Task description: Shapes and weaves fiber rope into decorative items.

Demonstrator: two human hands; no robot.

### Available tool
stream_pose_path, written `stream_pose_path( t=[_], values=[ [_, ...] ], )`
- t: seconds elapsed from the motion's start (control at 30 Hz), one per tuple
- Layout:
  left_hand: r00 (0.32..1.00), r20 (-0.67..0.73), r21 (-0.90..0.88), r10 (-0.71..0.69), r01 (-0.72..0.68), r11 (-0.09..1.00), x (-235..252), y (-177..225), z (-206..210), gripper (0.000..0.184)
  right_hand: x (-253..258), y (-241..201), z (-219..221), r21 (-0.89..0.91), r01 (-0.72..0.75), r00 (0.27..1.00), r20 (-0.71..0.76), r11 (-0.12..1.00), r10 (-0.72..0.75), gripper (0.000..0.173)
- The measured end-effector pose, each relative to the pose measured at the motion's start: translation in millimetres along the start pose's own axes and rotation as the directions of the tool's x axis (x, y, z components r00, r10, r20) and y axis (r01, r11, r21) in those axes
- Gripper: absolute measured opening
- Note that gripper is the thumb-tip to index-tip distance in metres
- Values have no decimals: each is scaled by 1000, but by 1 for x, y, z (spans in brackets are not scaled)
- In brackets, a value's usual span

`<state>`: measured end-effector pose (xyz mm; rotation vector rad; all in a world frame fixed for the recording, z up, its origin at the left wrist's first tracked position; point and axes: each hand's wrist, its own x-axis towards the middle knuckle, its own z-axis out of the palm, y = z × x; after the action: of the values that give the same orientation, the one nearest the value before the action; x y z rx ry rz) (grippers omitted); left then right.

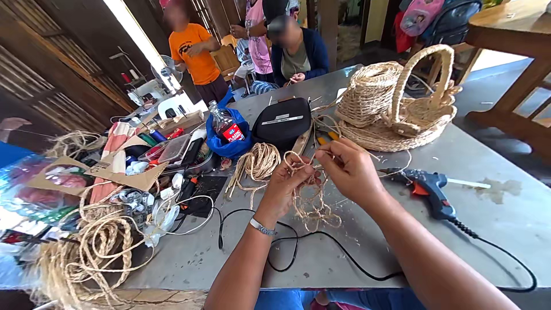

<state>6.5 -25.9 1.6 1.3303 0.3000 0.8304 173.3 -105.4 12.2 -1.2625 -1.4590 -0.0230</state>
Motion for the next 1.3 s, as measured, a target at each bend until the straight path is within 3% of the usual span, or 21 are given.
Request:
stream_pose_path(
  t=[0.23, 0.4, 0.7, 0.8, 1.03, 1.3],
  values=[
    [1000, -1, 71, 15, -15, 997, 0, 1, 0, 11, -1, 1, 1, 35, -2, 999, 47, 999, 1, 19],
    [999, -40, 37, 26, -24, 999, 0, 3, 1, 13, 1, 1, -4, 46, -68, 993, 99, 997, 63, 20],
    [998, 59, 91, -19, 14, 996, -1, 4, 0, 14, 3, -7, -8, 112, -246, 961, 158, 963, 227, 21],
    [1000, 19, 76, -6, 5, 997, -1, 5, -1, 13, 3, -4, -9, 106, -237, 965, 142, 966, 221, 20],
    [974, -221, -8, 58, -61, 998, 4, 9, -13, 14, 3, 0, -10, 84, -195, 977, 106, 977, 186, 15],
    [992, -114, 57, 57, -51, 997, 2, 5, -10, 15, 3, 3, -10, 43, -110, 991, -72, 993, 113, 27]
  ],
)
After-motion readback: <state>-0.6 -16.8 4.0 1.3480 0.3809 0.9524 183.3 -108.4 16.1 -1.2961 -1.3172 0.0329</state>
